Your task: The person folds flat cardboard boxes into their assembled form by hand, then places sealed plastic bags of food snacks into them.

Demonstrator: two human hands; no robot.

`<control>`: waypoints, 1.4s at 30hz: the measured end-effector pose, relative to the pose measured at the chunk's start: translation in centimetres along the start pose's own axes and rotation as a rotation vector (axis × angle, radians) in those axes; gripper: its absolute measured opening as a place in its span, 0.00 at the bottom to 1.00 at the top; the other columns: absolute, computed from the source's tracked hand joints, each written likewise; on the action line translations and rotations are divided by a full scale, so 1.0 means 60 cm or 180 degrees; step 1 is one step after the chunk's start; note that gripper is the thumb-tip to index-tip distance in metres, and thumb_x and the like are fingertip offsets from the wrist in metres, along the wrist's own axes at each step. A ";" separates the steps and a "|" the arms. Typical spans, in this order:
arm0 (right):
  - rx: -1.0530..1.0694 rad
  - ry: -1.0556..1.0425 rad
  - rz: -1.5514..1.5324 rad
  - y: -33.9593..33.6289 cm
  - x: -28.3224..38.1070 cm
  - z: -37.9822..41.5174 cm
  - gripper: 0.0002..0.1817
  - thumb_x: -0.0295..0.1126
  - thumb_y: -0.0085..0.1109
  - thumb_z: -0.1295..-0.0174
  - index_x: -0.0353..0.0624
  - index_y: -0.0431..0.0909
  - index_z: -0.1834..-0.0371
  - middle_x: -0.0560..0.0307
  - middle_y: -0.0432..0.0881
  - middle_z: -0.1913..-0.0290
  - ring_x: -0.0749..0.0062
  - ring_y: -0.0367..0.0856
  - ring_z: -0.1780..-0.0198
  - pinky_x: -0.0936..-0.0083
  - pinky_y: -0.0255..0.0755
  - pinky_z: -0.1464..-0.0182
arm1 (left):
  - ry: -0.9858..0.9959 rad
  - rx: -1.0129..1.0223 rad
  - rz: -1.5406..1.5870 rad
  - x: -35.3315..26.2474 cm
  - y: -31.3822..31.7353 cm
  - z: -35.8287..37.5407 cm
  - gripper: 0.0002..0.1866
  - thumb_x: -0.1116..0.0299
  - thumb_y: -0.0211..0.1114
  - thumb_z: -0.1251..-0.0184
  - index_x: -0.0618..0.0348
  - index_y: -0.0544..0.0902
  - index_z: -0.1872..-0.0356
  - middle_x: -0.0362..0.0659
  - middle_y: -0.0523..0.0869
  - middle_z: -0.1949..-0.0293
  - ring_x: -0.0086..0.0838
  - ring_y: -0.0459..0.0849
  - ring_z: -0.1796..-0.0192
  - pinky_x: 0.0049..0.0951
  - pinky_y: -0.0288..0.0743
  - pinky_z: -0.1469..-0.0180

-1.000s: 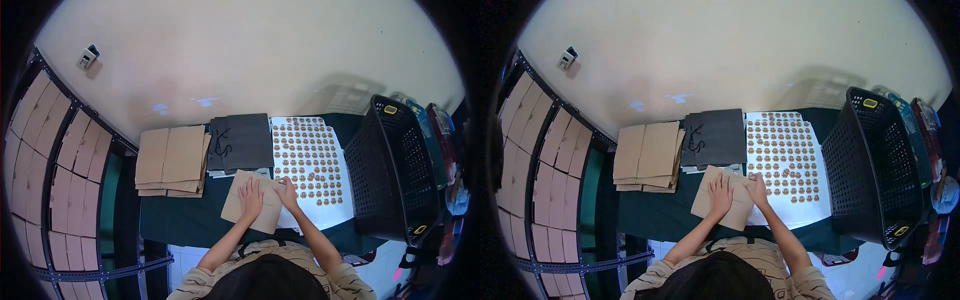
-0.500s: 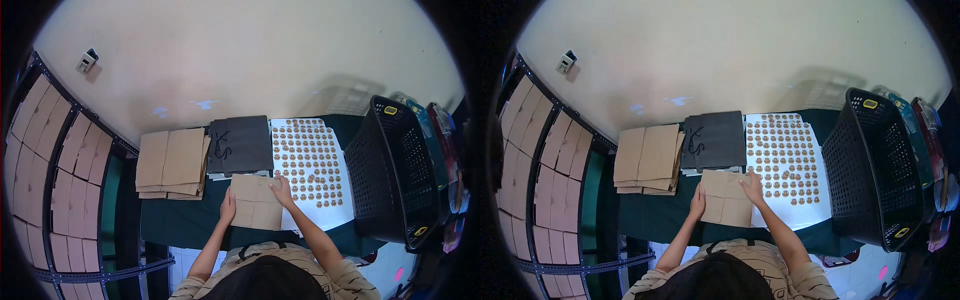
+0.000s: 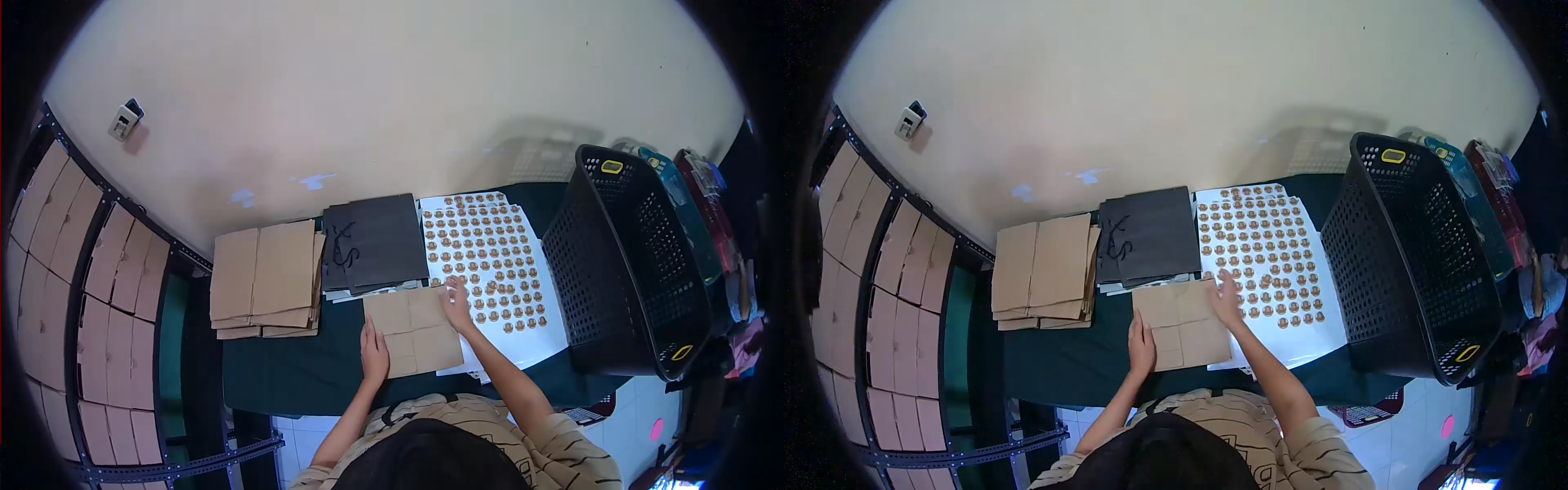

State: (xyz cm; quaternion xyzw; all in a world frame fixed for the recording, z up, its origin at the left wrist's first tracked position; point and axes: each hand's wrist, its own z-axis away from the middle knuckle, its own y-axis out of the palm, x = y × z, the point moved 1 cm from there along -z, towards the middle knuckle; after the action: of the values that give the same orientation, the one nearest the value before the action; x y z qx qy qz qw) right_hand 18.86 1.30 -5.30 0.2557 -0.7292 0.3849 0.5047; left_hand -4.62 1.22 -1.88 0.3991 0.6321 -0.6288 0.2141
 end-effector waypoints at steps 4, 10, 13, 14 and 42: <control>-0.0625 0.0477 0.0629 -0.099 -0.090 0.045 0.25 0.29 0.57 0.48 0.34 0.64 0.47 0.43 0.72 0.53 0.55 0.71 0.52 0.64 0.65 0.49 | -0.0385 -0.0168 -0.0071 -0.020 -0.001 0.011 0.25 0.62 0.47 0.33 0.55 0.61 0.36 0.55 0.55 0.34 0.52 0.59 0.35 0.43 0.52 0.35; -0.0516 0.1184 0.2284 -0.234 -0.139 0.131 0.23 0.29 0.62 0.53 0.37 0.70 0.52 0.44 0.70 0.53 0.49 0.67 0.49 0.59 0.65 0.48 | 0.1328 0.0726 -0.1413 -0.068 -0.004 0.015 0.29 0.53 0.52 0.38 0.48 0.63 0.36 0.45 0.56 0.32 0.43 0.49 0.30 0.61 0.35 0.36; -0.0051 0.0554 0.2665 -0.240 -0.125 0.155 0.23 0.28 0.64 0.55 0.37 0.71 0.54 0.46 0.68 0.51 0.52 0.67 0.48 0.60 0.66 0.48 | 0.1757 0.1313 -0.1259 -0.063 0.005 0.002 0.29 0.52 0.53 0.39 0.47 0.63 0.36 0.41 0.56 0.32 0.40 0.51 0.30 0.60 0.35 0.36; -0.0183 0.0445 0.2640 -0.238 -0.124 0.156 0.24 0.27 0.67 0.59 0.38 0.72 0.55 0.48 0.68 0.52 0.53 0.67 0.48 0.62 0.66 0.48 | 0.1785 0.1276 -0.1379 -0.058 0.007 -0.004 0.29 0.51 0.52 0.39 0.46 0.63 0.36 0.37 0.58 0.32 0.37 0.52 0.30 0.57 0.36 0.35; 0.0277 0.0836 0.2109 -0.260 -0.165 0.105 0.26 0.24 0.72 0.71 0.38 0.69 0.66 0.47 0.71 0.67 0.52 0.71 0.60 0.63 0.67 0.58 | 0.1527 0.0841 -0.1348 -0.082 0.033 -0.014 0.30 0.52 0.53 0.40 0.49 0.64 0.37 0.37 0.60 0.34 0.35 0.55 0.31 0.54 0.40 0.35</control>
State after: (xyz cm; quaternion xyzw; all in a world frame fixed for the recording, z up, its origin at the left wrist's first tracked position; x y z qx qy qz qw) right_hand 30.90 -12.96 -11.06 -0.0250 -0.6844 0.5878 0.4306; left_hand 0.01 0.69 0.76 0.4198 0.6463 -0.6240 -0.1294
